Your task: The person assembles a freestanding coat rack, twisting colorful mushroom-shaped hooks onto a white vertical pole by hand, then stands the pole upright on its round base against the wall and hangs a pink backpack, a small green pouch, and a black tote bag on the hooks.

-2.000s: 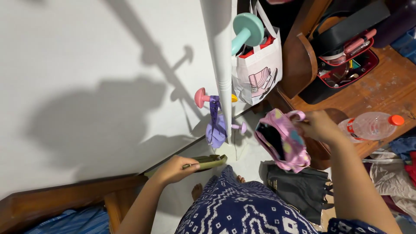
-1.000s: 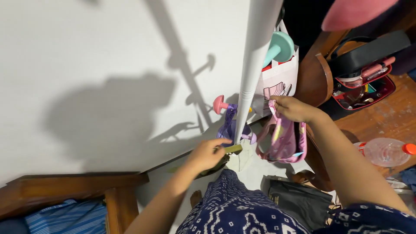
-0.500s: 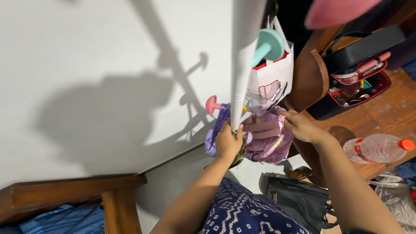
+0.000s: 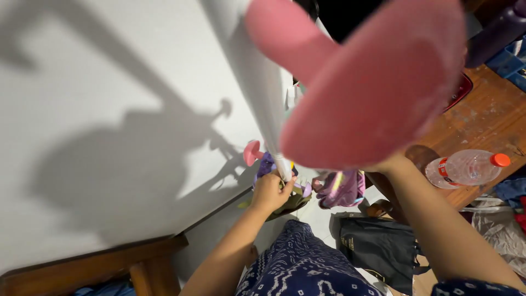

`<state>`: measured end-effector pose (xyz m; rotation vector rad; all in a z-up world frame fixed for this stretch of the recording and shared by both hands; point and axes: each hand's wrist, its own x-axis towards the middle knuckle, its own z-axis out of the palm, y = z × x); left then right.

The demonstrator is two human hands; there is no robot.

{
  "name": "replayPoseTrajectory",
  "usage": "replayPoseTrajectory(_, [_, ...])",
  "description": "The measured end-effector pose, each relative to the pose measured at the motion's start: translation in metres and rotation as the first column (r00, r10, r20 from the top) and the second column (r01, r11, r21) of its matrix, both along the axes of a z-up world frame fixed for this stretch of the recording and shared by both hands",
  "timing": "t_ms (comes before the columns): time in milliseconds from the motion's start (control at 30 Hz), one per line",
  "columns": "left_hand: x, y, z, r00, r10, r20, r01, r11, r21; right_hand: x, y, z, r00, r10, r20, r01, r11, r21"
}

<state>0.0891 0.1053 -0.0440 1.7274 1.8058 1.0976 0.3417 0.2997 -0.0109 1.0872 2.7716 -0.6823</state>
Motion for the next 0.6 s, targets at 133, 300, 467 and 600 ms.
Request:
replayPoseTrajectory(133, [0.006,-0.002,0.001,1.0,-0.005,0.0,0.005,0.997,-0.08,-0.025,0.023,0.014,0.996,-0.046,0.08,0.043,0.998,0.042])
replayPoseTrajectory(300, [0.009,-0.006,-0.001,0.997,0.015,-0.071,-0.022,0.994,-0.106,-0.043,0.025,0.016,0.996,-0.019,0.09,0.019,1.0,-0.003])
replayPoseTrajectory(467, [0.011,-0.007,0.006,1.0,0.011,-0.009,-0.012,0.998,-0.062,-0.053,0.026,0.004,0.996,0.002,0.092,0.002,0.999,-0.049])
replayPoseTrajectory(600, [0.011,-0.012,0.015,1.0,0.025,0.016,-0.022,0.982,-0.19,-0.038,0.024,-0.002,1.0,-0.026,0.005,0.026,0.997,-0.068])
